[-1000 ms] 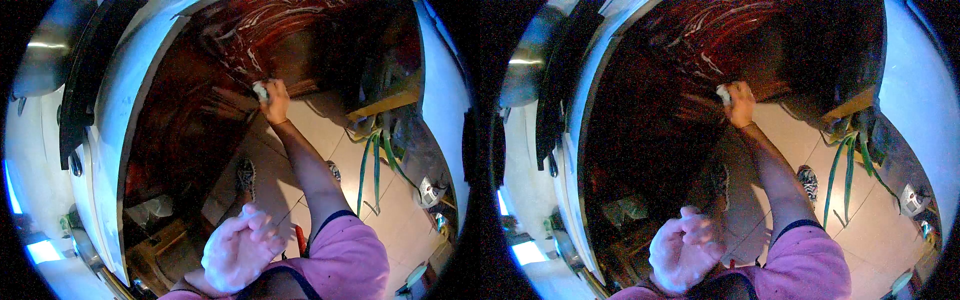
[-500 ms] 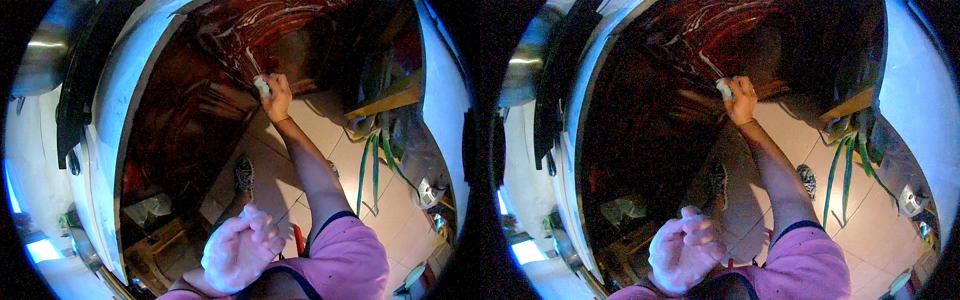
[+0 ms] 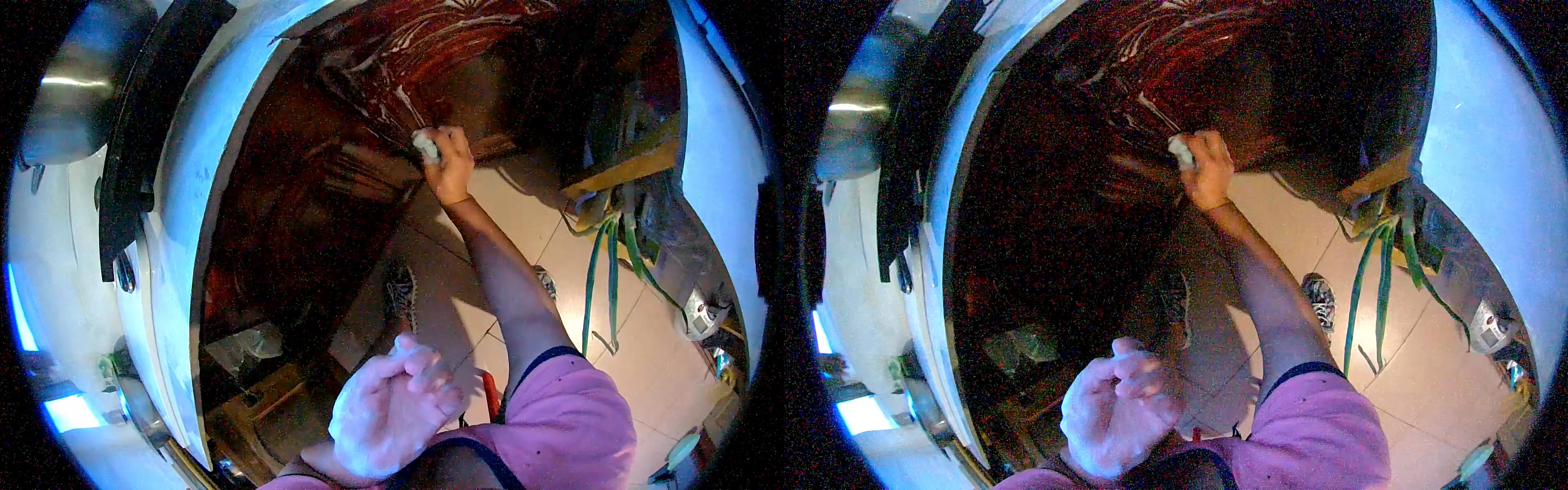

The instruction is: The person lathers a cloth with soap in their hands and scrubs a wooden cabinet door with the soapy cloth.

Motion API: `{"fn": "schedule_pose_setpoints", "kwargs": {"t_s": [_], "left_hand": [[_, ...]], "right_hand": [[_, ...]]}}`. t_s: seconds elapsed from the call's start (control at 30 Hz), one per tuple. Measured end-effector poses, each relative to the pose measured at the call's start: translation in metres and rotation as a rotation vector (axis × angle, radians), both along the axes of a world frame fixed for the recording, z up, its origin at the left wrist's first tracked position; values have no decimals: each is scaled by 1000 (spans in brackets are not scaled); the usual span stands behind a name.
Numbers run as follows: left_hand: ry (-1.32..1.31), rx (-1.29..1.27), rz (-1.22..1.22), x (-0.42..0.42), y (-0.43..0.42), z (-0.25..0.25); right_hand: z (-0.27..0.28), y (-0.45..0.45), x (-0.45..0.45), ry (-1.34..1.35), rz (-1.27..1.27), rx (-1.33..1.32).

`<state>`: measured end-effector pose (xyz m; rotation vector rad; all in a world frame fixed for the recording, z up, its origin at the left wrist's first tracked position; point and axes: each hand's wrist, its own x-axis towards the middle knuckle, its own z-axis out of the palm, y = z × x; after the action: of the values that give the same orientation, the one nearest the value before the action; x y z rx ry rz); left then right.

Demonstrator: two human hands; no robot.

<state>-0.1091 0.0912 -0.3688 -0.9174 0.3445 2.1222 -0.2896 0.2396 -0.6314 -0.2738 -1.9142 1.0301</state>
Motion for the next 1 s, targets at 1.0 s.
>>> {"fn": "schedule_pose_setpoints", "kwargs": {"t_s": [1.0], "left_hand": [[-48,-49,-20,1,6,3]], "right_hand": [[-35,-10,2,-73,4,11]]}}
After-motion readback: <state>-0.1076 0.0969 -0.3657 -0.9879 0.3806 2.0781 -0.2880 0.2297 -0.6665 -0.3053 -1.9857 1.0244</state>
